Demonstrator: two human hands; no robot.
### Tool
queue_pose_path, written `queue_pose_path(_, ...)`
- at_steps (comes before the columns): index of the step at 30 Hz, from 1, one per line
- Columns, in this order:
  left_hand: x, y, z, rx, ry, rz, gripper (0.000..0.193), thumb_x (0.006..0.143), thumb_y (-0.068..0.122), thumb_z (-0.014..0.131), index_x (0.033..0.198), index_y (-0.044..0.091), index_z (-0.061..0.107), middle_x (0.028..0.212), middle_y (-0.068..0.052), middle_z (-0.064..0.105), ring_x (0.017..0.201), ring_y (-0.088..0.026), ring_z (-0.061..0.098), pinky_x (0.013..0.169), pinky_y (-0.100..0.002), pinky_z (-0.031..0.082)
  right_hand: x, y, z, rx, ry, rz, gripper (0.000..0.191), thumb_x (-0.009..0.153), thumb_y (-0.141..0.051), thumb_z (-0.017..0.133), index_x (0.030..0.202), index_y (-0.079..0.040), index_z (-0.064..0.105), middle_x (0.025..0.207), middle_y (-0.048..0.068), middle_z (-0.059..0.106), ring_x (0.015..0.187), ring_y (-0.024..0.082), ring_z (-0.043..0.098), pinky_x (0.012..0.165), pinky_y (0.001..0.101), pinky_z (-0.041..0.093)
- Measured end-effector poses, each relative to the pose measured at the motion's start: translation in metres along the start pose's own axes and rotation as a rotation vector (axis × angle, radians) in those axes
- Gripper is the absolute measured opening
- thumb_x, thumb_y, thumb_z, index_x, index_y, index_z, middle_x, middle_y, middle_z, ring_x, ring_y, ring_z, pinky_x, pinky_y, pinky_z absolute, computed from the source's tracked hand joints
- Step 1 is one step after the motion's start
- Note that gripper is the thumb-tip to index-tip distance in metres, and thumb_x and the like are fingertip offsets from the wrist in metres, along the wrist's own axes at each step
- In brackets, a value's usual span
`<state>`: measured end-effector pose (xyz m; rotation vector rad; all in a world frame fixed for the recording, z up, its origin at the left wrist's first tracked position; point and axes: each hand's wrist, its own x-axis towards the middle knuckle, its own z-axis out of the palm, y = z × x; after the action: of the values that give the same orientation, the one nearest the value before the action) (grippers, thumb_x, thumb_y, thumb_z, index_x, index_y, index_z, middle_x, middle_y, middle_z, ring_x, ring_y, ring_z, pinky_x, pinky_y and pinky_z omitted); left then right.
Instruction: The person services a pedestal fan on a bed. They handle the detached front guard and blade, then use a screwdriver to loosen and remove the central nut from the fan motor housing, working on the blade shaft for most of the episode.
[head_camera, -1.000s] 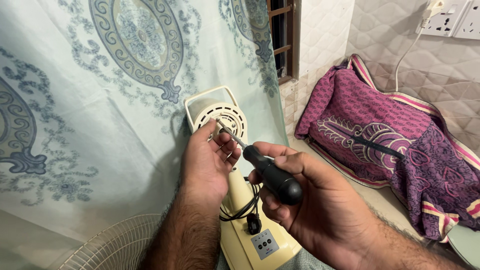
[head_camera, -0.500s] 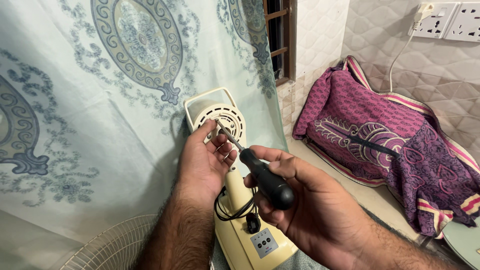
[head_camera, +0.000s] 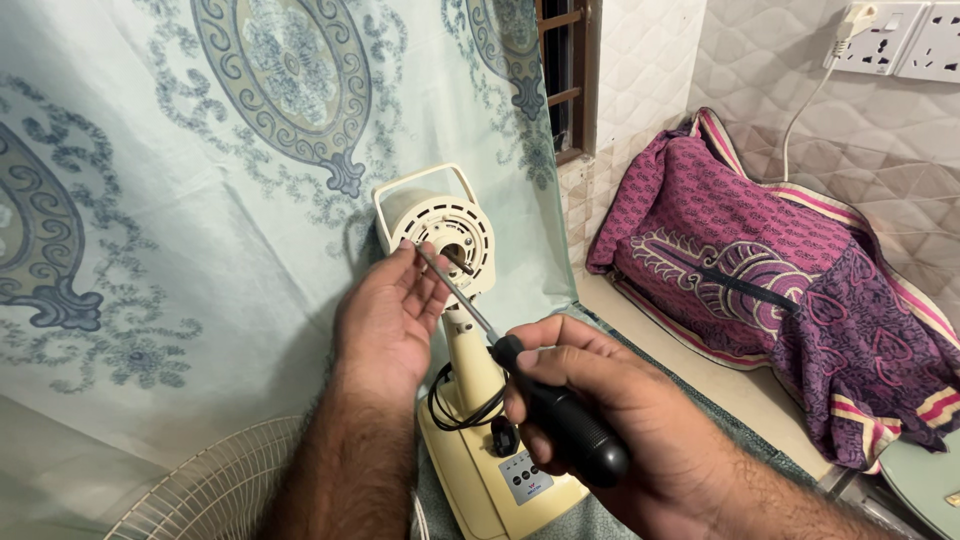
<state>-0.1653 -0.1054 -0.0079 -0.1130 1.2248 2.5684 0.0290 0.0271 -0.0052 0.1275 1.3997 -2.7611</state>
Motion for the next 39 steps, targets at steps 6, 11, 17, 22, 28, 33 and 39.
queue_pose_path(6,0.009,0.012,-0.008,-0.102,0.033,0.041,0.022,0.091,0.009,0.07,0.11,-0.002,0.065,0.099,-0.009,0.07,0.093,-0.021,0.07,0.088,-0.034,0.057,-0.001,-0.002,0.006,-0.073,-0.048,-0.029,0.03,0.095,-0.017,0.067,0.121,-0.002,0.061,0.083,0.011,0.07,0.065,0.017,0.064,0.06,0.0298,0.053)
queue_pose_path(11,-0.01,0.006,-0.006,-0.075,0.037,0.103,0.02,0.091,0.008,0.068,0.109,-0.001,0.065,0.101,-0.01,0.07,0.093,-0.02,0.069,0.086,-0.034,0.058,0.0,-0.006,0.012,-0.081,0.021,-0.071,0.036,0.092,-0.01,0.062,0.127,-0.004,0.06,0.087,0.013,0.072,0.073,0.021,0.068,0.073,0.0331,0.058)
queue_pose_path(17,-0.048,-0.019,0.015,0.163,-0.141,-0.024,0.012,0.094,0.008,0.064,0.101,0.0,0.066,0.094,-0.012,0.072,0.085,-0.021,0.069,0.08,-0.035,0.058,0.01,-0.006,0.006,-0.055,0.373,-0.111,0.024,0.092,-0.005,0.058,0.116,-0.006,0.062,0.086,0.008,0.069,0.075,0.019,0.067,0.072,0.0334,0.056)
queue_pose_path(22,-0.066,-0.031,0.027,0.358,-0.401,-0.052,0.01,0.095,0.009,0.064,0.097,0.0,0.066,0.091,-0.01,0.073,0.081,-0.019,0.067,0.078,-0.033,0.058,0.018,-0.006,-0.002,-0.131,0.418,-0.201,0.013,0.094,-0.014,0.069,0.103,-0.005,0.067,0.076,0.001,0.058,0.066,0.013,0.055,0.062,0.0309,0.047)
queue_pose_path(28,-0.066,-0.034,0.029,0.508,-0.407,-0.062,0.011,0.096,0.012,0.063,0.097,0.001,0.067,0.086,-0.007,0.071,0.079,-0.017,0.066,0.078,-0.032,0.058,0.02,-0.008,-0.001,-0.156,0.499,-0.141,0.018,0.089,-0.018,0.07,0.103,-0.006,0.073,0.072,0.0,0.06,0.062,0.011,0.052,0.059,0.0279,0.045)
queue_pose_path(33,-0.064,-0.042,0.027,0.579,-0.423,-0.099,0.01,0.096,0.012,0.063,0.096,0.003,0.067,0.084,-0.005,0.071,0.077,-0.013,0.066,0.074,-0.03,0.056,0.023,-0.01,-0.004,-0.165,0.542,-0.117,0.019,0.089,-0.017,0.073,0.105,-0.006,0.074,0.076,0.001,0.065,0.061,0.012,0.053,0.059,0.0284,0.046)
queue_pose_path(39,-0.064,-0.052,0.024,0.578,-0.415,-0.14,0.01,0.096,0.014,0.065,0.096,0.004,0.068,0.083,-0.003,0.07,0.075,-0.012,0.064,0.07,-0.027,0.053,0.026,-0.004,-0.015,-0.173,0.587,-0.113,0.017,0.086,-0.011,0.071,0.101,-0.004,0.074,0.075,0.002,0.065,0.061,0.013,0.054,0.058,0.0298,0.048)
